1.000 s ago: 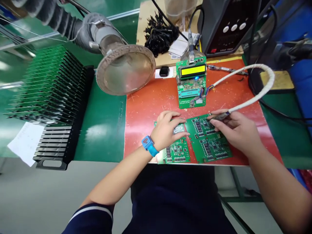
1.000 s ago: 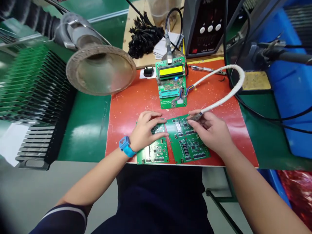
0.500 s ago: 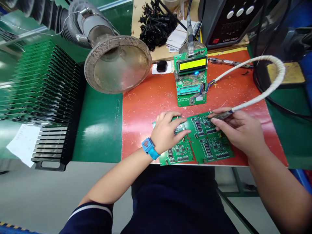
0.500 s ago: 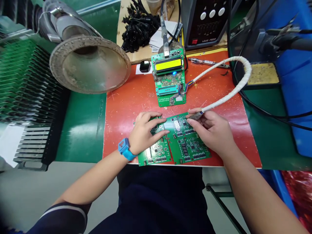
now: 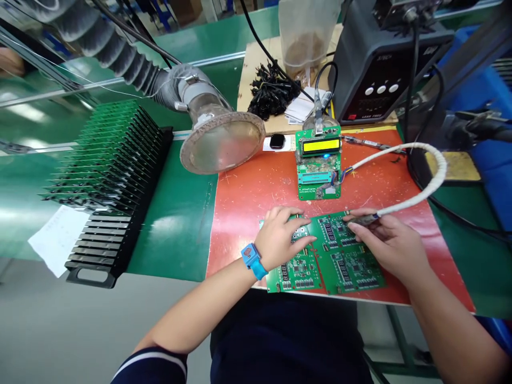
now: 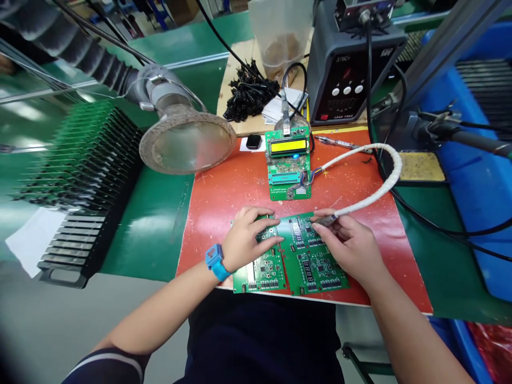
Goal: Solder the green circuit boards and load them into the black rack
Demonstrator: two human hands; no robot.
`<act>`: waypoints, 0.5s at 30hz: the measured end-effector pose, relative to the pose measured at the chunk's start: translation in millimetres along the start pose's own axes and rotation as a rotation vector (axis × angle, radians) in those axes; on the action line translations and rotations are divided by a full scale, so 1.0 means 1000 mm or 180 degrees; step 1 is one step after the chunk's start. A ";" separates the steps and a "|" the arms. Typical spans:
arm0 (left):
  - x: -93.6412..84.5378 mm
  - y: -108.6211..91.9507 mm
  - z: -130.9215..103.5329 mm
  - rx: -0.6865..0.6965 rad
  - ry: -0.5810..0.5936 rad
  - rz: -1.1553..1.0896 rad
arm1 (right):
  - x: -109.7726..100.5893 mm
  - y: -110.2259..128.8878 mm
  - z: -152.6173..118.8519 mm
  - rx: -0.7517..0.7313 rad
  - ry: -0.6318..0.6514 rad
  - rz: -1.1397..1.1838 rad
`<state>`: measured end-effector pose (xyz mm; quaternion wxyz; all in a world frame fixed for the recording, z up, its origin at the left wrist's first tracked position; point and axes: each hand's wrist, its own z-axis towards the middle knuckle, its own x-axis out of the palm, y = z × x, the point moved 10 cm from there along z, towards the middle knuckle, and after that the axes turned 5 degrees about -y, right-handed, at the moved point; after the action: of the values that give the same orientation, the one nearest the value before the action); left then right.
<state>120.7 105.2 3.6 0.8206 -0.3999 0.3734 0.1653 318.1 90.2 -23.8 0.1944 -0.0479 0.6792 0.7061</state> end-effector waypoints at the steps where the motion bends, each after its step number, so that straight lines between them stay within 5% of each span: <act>1: 0.000 0.000 0.000 -0.0012 0.0007 0.0005 | 0.000 -0.002 0.000 0.0015 0.0011 -0.0005; 15: 0.004 0.004 0.000 -0.0111 0.0067 0.0017 | 0.001 -0.007 0.000 0.0134 0.0014 -0.0020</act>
<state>121.2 107.5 -1.0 0.8091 -0.4148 0.3801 0.1698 319.8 90.5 -30.5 0.1961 -0.0475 0.6942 0.6909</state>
